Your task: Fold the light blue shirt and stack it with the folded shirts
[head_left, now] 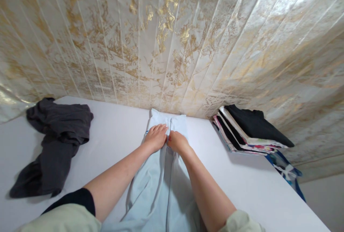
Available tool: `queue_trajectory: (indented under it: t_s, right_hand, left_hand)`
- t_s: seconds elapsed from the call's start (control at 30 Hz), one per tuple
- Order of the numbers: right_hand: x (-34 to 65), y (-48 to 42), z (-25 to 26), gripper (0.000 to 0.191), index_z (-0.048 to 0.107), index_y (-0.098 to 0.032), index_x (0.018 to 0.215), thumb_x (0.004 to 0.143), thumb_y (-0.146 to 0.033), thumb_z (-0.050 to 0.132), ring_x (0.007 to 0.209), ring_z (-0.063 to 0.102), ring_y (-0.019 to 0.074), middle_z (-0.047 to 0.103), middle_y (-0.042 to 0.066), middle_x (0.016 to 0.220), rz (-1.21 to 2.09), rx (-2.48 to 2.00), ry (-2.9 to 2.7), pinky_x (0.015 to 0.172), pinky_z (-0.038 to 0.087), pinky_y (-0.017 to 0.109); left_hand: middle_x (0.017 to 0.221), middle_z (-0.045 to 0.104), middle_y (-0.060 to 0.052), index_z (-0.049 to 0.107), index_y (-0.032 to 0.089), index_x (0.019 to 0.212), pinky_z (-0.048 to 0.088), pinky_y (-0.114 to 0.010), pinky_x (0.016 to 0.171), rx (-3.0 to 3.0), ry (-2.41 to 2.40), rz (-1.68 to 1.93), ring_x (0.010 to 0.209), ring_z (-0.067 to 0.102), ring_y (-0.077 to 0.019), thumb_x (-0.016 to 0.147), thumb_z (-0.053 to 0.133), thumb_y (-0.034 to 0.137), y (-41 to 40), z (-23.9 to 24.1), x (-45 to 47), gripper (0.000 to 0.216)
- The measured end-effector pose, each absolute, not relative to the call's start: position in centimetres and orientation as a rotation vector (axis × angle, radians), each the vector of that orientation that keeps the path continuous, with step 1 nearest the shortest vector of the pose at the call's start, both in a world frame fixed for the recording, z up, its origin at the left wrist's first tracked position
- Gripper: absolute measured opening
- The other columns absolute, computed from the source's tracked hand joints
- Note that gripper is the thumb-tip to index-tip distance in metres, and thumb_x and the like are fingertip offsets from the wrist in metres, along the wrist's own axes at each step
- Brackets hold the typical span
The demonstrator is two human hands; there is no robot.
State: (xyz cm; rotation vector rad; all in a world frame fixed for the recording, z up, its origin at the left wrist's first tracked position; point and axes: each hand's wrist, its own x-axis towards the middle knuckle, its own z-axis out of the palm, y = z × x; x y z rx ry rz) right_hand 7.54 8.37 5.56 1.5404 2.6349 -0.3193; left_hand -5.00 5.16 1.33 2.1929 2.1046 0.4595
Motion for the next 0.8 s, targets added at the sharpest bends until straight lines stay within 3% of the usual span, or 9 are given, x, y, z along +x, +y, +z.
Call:
queue_trajectory:
  t_s: [0.17, 0.37, 0.47, 0.63, 0.8]
  right_hand:
    - [8.2, 8.5, 5.2, 0.018, 0.063, -0.016, 0.094, 0.080, -0.015, 0.052, 0.084, 0.064, 0.0203, 0.070, 0.010, 0.093, -0.398, 1.614, 2.700, 0.065, 0.037, 0.026]
    - [9.3, 9.5, 5.0, 0.011, 0.061, -0.016, 0.079, 0.071, -0.011, 0.056, 0.063, 0.054, 0.0111, 0.061, -0.002, 0.067, -0.959, 1.602, 2.769, 0.057, 0.034, 0.020]
    - [9.5, 9.6, 4.6, 0.012, 0.060, -0.016, 0.077, 0.070, -0.008, 0.055, 0.059, 0.051, 0.0096, 0.055, -0.005, 0.061, -1.090, 1.553, 2.735, 0.056, 0.033, 0.019]
    - [10.3, 10.0, 5.3, 0.014, 0.060, -0.017, 0.082, 0.074, -0.007, 0.054, 0.068, 0.054, 0.0102, 0.061, -0.002, 0.073, -0.907, 1.636, 2.822, 0.061, 0.036, 0.019]
    - [10.3, 8.9, 5.8, 0.016, 0.061, -0.017, 0.091, 0.075, -0.016, 0.062, 0.075, 0.057, 0.0125, 0.064, 0.002, 0.087, -0.747, 1.491, 2.770, 0.064, 0.038, 0.020]
  left_hand:
    - [0.153, 0.037, -0.007, 0.042, 0.016, 0.142, 0.022, -0.042, 0.115, 2.206, 2.122, 0.399, 0.141, 0.031, -0.0235, 0.094, 0.033, 0.025, 5.4, 0.9, -5.0, 0.049]
    - [0.153, 0.036, -0.006, 0.042, 0.017, 0.142, 0.022, -0.042, 0.114, 2.202, 2.146, 0.397, 0.141, 0.031, -0.0232, 0.094, 0.033, 0.026, 5.5, 1.1, -4.8, 0.050]
    - [0.153, 0.036, -0.007, 0.043, 0.019, 0.141, 0.021, -0.043, 0.115, 2.175, 2.132, 0.418, 0.141, 0.030, -0.0227, 0.093, 0.035, 0.025, 5.4, 1.2, -4.7, 0.049]
    - [0.149, 0.043, -0.006, 0.043, 0.021, 0.138, 0.022, -0.041, 0.114, 2.140, 2.103, 0.540, 0.139, 0.034, -0.0220, 0.092, 0.039, 0.025, 5.6, 1.1, -4.9, 0.047]
    - [0.118, 0.064, -0.007, 0.057, 0.019, 0.114, 0.038, -0.030, 0.100, 1.944, 2.248, 0.735, 0.114, 0.055, -0.0178, 0.088, 0.038, 0.010, 5.5, 2.3, -5.0, 0.034]
